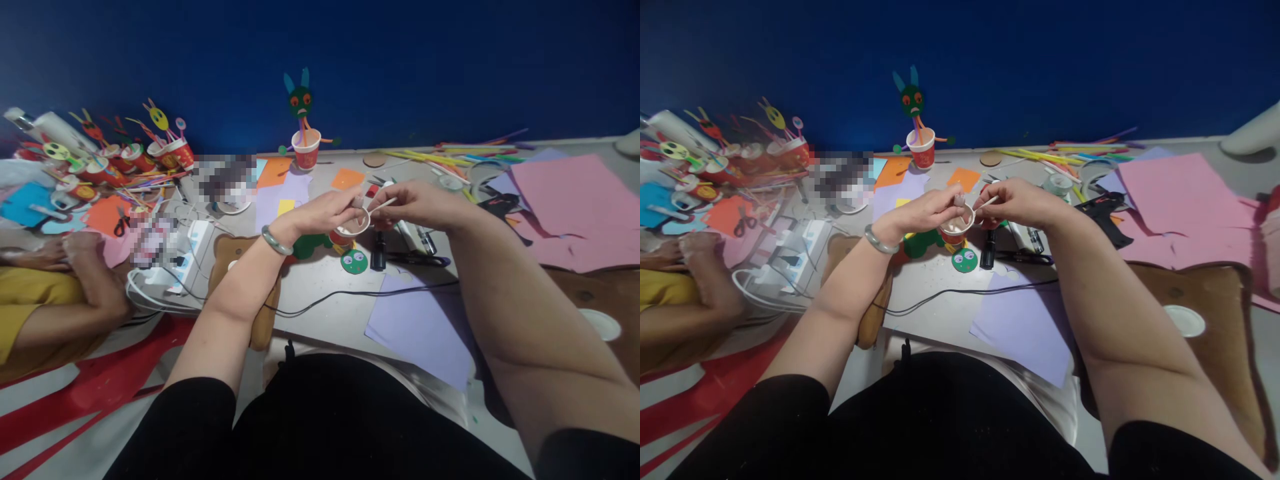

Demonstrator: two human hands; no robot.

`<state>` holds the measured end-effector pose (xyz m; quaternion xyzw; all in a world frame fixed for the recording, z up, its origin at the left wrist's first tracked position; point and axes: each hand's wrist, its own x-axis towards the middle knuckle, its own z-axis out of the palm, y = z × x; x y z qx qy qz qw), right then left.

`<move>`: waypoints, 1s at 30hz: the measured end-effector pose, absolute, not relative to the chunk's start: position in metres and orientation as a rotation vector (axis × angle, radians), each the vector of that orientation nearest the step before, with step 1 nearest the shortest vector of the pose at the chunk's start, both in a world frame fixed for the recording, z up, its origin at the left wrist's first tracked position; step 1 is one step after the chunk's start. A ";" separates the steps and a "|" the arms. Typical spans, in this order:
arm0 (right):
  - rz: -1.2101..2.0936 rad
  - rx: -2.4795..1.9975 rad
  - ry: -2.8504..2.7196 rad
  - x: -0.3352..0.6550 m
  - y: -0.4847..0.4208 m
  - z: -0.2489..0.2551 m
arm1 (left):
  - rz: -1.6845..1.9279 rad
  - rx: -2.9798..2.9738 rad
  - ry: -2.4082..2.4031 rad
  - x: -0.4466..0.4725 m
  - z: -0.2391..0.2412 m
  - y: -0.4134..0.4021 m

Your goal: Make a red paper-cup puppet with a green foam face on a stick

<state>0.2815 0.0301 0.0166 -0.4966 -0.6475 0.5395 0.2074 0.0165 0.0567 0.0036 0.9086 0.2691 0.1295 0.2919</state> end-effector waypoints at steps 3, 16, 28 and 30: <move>1.497 -1.391 -1.792 0.284 0.029 0.020 | 0.358 2.391 0.720 0.015 0.003 0.059; 1.277 -1.441 -1.921 0.285 0.033 0.016 | 0.368 2.216 0.777 -0.003 0.003 0.075; 1.214 -1.468 -2.092 0.288 0.033 0.020 | 0.283 2.358 0.815 0.000 0.010 0.066; 1.229 -1.446 -2.068 0.287 0.034 0.018 | 0.304 2.387 0.809 0.000 0.009 0.065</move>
